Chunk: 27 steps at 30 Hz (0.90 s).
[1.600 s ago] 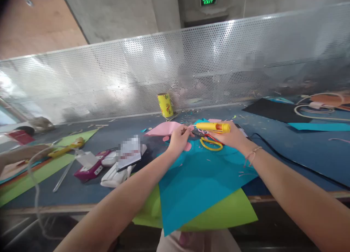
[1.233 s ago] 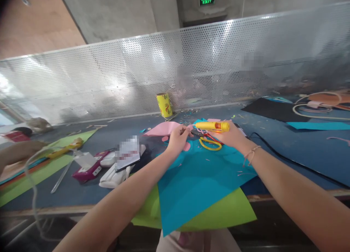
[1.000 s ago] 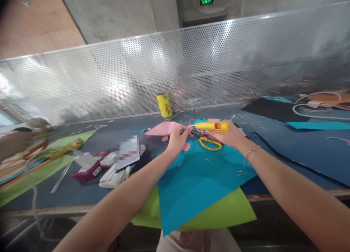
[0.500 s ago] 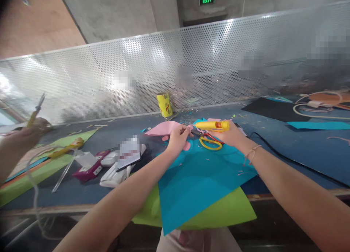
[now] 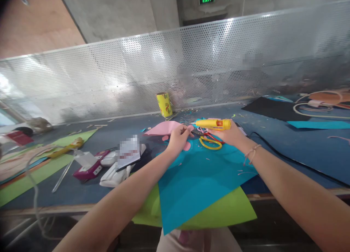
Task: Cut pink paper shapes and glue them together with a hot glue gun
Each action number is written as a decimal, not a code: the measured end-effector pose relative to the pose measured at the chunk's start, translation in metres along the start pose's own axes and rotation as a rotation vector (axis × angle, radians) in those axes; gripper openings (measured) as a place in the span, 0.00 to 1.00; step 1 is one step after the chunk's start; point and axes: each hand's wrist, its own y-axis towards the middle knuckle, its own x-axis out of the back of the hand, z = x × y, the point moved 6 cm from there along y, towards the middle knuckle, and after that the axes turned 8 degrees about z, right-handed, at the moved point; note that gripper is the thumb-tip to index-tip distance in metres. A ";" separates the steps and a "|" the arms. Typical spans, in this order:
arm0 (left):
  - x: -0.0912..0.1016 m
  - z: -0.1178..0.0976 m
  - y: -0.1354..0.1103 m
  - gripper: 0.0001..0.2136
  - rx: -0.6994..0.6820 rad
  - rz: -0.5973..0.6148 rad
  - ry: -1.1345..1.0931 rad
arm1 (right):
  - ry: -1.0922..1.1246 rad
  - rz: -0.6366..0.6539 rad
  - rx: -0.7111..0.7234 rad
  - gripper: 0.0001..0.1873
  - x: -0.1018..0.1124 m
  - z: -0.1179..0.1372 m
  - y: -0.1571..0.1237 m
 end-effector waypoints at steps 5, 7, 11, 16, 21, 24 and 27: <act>-0.004 0.003 0.001 0.08 0.013 0.056 -0.037 | -0.066 -0.076 -0.059 0.16 0.004 -0.005 -0.003; -0.006 0.005 0.002 0.07 0.015 0.072 -0.062 | -0.057 -0.087 -0.058 0.15 0.004 -0.004 -0.003; -0.007 0.006 0.002 0.08 0.028 0.091 -0.108 | -0.028 -0.089 -0.051 0.14 0.005 -0.003 -0.004; 0.000 0.007 0.002 0.08 0.092 -0.001 -0.163 | 0.027 -0.007 -0.026 0.16 0.001 -0.003 -0.002; 0.006 0.012 0.002 0.10 0.159 -0.070 -0.228 | 0.102 0.043 -0.046 0.29 -0.008 -0.006 0.002; 0.006 0.015 0.002 0.10 0.183 -0.078 -0.249 | 0.111 0.031 -0.085 0.29 -0.011 -0.010 0.004; 0.006 0.014 0.002 0.10 0.173 -0.085 -0.250 | 0.066 0.011 -0.110 0.24 -0.008 -0.010 0.005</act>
